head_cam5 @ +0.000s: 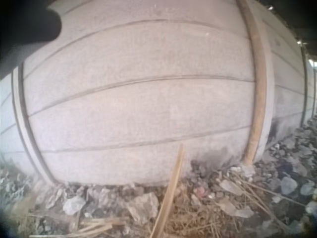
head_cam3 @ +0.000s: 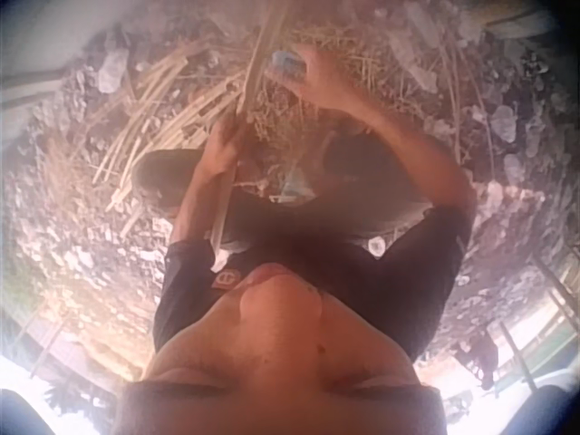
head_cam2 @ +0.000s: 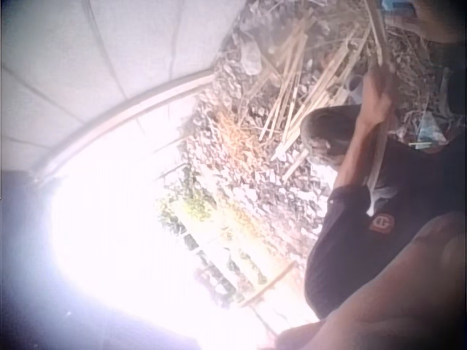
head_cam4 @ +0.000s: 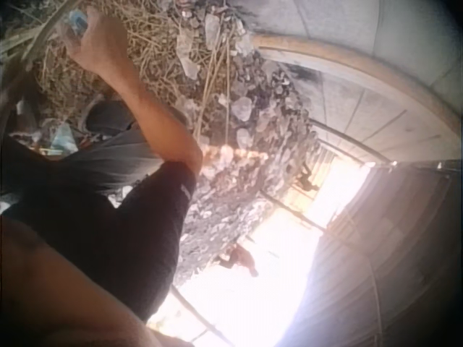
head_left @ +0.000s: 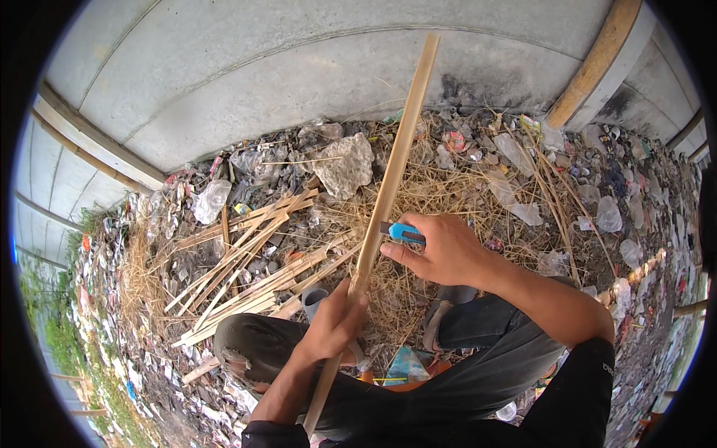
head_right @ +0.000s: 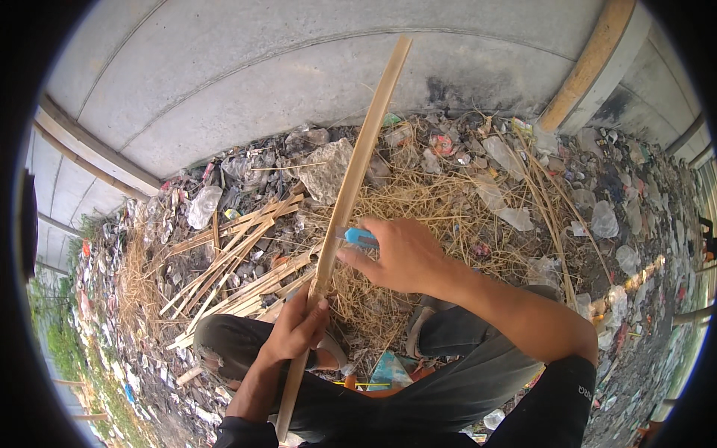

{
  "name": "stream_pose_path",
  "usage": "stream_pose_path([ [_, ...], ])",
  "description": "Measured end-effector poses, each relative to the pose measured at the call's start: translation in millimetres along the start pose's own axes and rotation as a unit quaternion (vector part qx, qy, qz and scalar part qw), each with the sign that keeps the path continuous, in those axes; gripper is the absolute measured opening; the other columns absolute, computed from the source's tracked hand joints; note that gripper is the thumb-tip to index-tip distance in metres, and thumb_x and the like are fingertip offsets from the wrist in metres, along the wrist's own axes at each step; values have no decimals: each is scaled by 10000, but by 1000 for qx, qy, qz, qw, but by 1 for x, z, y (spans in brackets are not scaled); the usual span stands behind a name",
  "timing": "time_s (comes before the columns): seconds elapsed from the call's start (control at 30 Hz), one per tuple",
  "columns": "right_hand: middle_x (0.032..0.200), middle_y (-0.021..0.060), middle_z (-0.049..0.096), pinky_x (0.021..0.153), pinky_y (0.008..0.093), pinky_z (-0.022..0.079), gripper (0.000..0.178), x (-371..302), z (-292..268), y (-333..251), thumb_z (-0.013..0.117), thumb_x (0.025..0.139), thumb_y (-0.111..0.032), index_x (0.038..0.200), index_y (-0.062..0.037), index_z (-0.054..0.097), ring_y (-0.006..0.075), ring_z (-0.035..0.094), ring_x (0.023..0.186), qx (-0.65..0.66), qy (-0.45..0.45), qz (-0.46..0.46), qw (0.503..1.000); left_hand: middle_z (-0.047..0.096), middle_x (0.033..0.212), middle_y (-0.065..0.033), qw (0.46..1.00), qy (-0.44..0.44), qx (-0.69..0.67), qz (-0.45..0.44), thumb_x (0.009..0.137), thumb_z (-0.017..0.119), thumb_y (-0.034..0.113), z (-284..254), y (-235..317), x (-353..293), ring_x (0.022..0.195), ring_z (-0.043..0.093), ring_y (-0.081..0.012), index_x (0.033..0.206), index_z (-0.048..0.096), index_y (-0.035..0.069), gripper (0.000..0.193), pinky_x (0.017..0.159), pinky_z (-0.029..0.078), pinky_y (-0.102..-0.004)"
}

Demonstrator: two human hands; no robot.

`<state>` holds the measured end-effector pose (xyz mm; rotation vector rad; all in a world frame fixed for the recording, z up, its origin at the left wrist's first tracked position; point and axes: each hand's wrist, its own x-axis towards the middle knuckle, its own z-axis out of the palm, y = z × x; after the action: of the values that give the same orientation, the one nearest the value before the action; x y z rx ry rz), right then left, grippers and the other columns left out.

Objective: The person sits on the ground and uses a small knife to shave thin strips from a long bamboo stick. They hold the stick with their left hand and scrape along its length with the knife in their right hand, producing fine shavings that fall onto the debris-covered floor.

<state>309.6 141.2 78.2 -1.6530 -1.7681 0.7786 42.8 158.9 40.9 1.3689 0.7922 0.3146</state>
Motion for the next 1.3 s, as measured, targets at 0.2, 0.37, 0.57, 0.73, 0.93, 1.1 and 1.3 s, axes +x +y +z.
stream_pose_path([
  [0.2, 572, 165, 568, 484, 481, 419, 446, 3, -6, 8, 545, 1092, -396, 852, -25, 604, 388, 565, 488, -105, 82, -11, 991, 468, 604, 17, 998, -27, -63, -9, 1139, 450, 245, 3, 12, -2, 426, 424, -77, 1313, 471, -2, 303, 427, 337, -243],
  [0.37, 570, 211, 600, 501, 530, 476, 452, 6, 1, -9, 509, 1099, -382, 864, -8, 604, 422, 638, 537, -81, 70, -6, 994, 464, 597, 9, 996, -32, -85, -10, 1143, 437, 254, 1, 20, -5, 409, 416, -88, 1271, 464, 6, 281, 408, 322, -250],
  [0.57, 511, 184, 535, 445, 499, 431, 446, 10, 2, -12, 538, 1100, -366, 824, -19, 591, 408, 592, 468, -92, 101, -42, 990, 460, 589, 2, 995, -37, -86, 23, 1141, 441, 256, -3, 20, -3, 398, 417, -98, 1249, 462, 17, 264, 403, 320, -250],
  [0.73, 535, 207, 575, 469, 516, 463, 486, -1, 13, -15, 504, 1103, -384, 855, 18, 618, 420, 622, 499, -63, 49, -39, 996, 459, 581, 0, 996, -44, -74, 3, 1142, 434, 253, -5, 14, -15, 394, 416, -96, 1247, 466, 17, 260, 397, 319, -254],
  [0.93, 568, 205, 604, 464, 503, 463, 482, -8, 22, -17, 493, 1107, -398, 862, -5, 626, 416, 637, 517, -66, 47, -68, 994, 462, 584, 0, 996, -34, -80, 8, 1143, 433, 254, -4, 20, -7, 393, 418, -96, 1246, 480, 17, 263, 388, 316, -259],
  [1.1, 530, 187, 558, 440, 476, 437, 428, 22, -6, -24, 580, 1079, -372, 849, -13, 625, 384, 610, 470, -54, 100, 0, 994, 458, 584, -1, 993, -35, -115, 6, 1142, 436, 262, -8, 18, -11, 388, 411, -97, 1241, 480, 18, 267, 382, 311, -258],
  [1.3, 557, 209, 596, 476, 536, 467, 461, 2, 17, -17, 505, 1097, -413, 888, -22, 631, 433, 634, 524, -48, 68, -39, 996, 446, 577, 1, 994, -41, -101, -7, 1142, 439, 263, -8, 16, -10, 384, 401, -94, 1238, 479, 13, 271, 381, 304, -254],
])
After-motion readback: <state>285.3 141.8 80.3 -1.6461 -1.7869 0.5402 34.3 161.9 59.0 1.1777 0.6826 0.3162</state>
